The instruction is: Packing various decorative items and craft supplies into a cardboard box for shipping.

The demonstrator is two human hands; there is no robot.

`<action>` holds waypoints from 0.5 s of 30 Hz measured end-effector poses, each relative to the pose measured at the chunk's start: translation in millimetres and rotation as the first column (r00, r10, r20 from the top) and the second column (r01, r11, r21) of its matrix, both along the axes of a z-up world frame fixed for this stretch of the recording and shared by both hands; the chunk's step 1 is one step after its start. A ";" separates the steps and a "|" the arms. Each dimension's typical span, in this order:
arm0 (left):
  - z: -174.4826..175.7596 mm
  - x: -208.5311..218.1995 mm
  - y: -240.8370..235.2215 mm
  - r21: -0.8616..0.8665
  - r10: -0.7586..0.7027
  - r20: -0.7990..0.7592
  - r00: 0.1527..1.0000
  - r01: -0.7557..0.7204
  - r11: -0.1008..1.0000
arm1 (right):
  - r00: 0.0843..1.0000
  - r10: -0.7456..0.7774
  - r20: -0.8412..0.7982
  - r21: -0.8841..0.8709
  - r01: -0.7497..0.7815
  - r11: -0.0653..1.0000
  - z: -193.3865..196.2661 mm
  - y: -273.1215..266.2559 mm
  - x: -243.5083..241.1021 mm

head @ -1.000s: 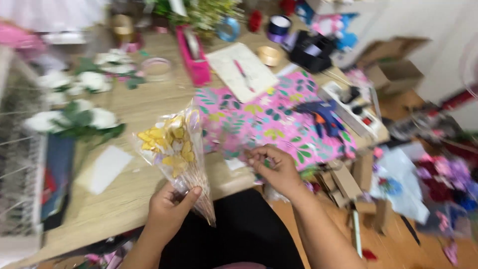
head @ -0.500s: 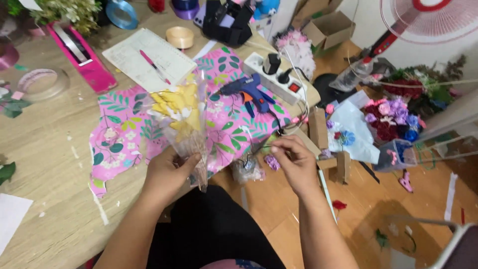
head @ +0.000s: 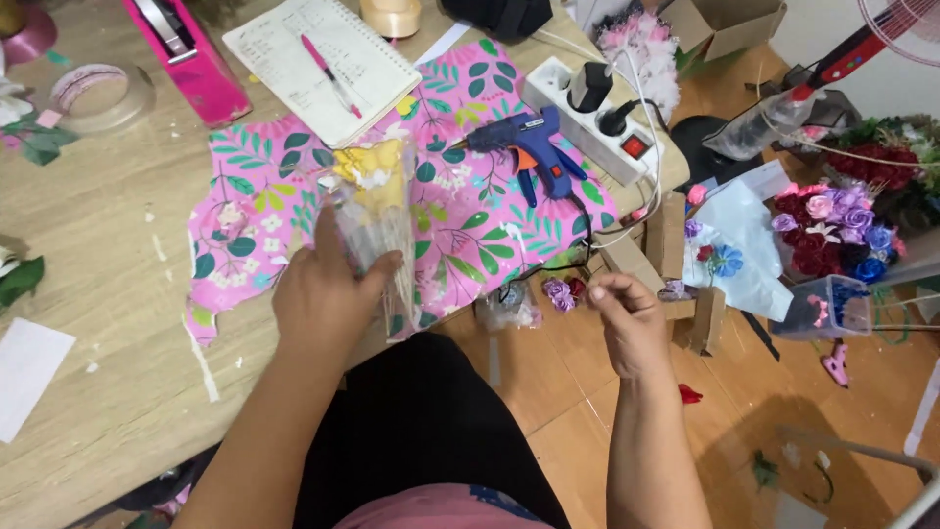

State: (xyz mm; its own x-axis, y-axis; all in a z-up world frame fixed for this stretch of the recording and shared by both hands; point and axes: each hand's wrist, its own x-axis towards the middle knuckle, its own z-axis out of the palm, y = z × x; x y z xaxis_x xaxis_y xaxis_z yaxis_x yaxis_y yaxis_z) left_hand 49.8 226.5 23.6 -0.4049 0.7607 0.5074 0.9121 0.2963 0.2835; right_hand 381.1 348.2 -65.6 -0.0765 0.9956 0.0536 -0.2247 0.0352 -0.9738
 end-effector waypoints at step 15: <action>-92.0 23.4 -41.6 0.181 0.006 -0.389 0.921 0.070 0.981 | 0.814 0.294 0.501 -0.596 0.078 0.799 -240.7 83.9 24.4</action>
